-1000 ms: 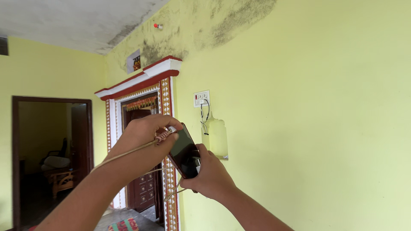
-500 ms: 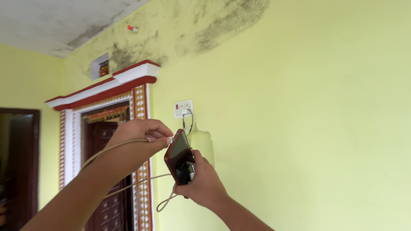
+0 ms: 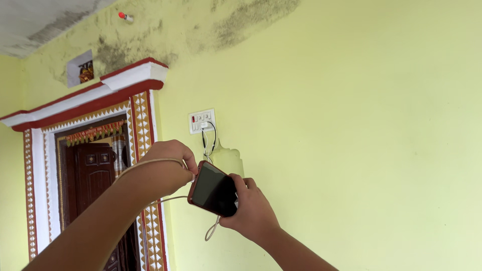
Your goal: The person untangles a white charging cable and a black earphone cable, then plugs the charger into a wall socket. They later connect a second charging cable to a smartphone and plug it into another wall socket in a different room.
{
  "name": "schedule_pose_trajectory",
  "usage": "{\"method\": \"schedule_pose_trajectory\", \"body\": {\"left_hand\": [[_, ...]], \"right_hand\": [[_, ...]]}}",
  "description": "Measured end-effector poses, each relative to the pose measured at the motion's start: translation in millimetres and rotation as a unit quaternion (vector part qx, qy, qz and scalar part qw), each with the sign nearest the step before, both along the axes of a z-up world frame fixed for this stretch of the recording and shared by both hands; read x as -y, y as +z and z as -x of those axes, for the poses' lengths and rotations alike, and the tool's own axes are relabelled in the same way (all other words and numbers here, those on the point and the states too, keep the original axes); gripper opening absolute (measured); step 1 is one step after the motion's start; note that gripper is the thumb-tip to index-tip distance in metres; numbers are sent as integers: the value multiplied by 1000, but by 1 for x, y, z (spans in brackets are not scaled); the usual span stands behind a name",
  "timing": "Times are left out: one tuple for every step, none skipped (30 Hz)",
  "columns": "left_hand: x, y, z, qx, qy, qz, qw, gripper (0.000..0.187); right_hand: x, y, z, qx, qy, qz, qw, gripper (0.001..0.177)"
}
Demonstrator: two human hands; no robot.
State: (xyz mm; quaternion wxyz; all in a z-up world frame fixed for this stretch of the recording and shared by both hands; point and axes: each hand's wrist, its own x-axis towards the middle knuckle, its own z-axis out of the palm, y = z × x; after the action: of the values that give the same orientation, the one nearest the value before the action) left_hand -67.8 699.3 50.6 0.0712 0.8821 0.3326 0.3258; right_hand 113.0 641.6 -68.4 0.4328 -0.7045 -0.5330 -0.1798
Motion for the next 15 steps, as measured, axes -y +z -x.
{"method": "schedule_pose_trajectory", "body": {"left_hand": [[-4,-2,-3,12,1,17,1000,8],[-8,-4,-6,17,-18,23,999,8],[-12,-5,-6,22,-35,29,999,9],[-15,-6,-6,26,-52,35,998,9],[-17,-7,-7,23,-31,44,998,12],[-19,-8,-9,20,-10,52,998,15],[-22,-9,-11,16,9,61,998,18],[-25,-8,-10,33,-13,71,997,21],[-28,-10,-6,50,-34,84,995,25],[-31,-12,-4,66,-55,96,992,28],[-34,-16,-5,86,-45,94,991,28],[-36,-20,-6,106,-34,91,990,27],[-39,-23,-6,125,-22,88,988,27],[-42,-27,-6,163,-58,87,981,27],[-44,-31,-8,201,-94,87,971,28]], "right_hand": [[-1,-2,-2,9,-9,-1,1000,96],[-2,-3,-4,17,-19,-1,1000,97],[-3,-5,-5,25,-27,-1,999,97],[-4,-7,-6,32,-28,3,999,97],[-5,-7,-8,41,-28,6,999,96],[-7,-7,-9,49,-29,8,998,95],[-8,-7,-10,50,-27,8,998,95],[-10,-7,-11,50,-26,8,998,95],[-12,-8,-11,51,-23,10,998,94],[-12,-8,-13,62,-24,5,998,94],[-13,-8,-15,72,-23,0,997,94],[-14,-7,-16,81,-22,-6,996,94],[-16,-6,-16,83,-21,-10,996,93],[-17,-5,-16,84,-21,-14,996,92],[-19,-5,-17,85,-22,-18,996,92]]}}
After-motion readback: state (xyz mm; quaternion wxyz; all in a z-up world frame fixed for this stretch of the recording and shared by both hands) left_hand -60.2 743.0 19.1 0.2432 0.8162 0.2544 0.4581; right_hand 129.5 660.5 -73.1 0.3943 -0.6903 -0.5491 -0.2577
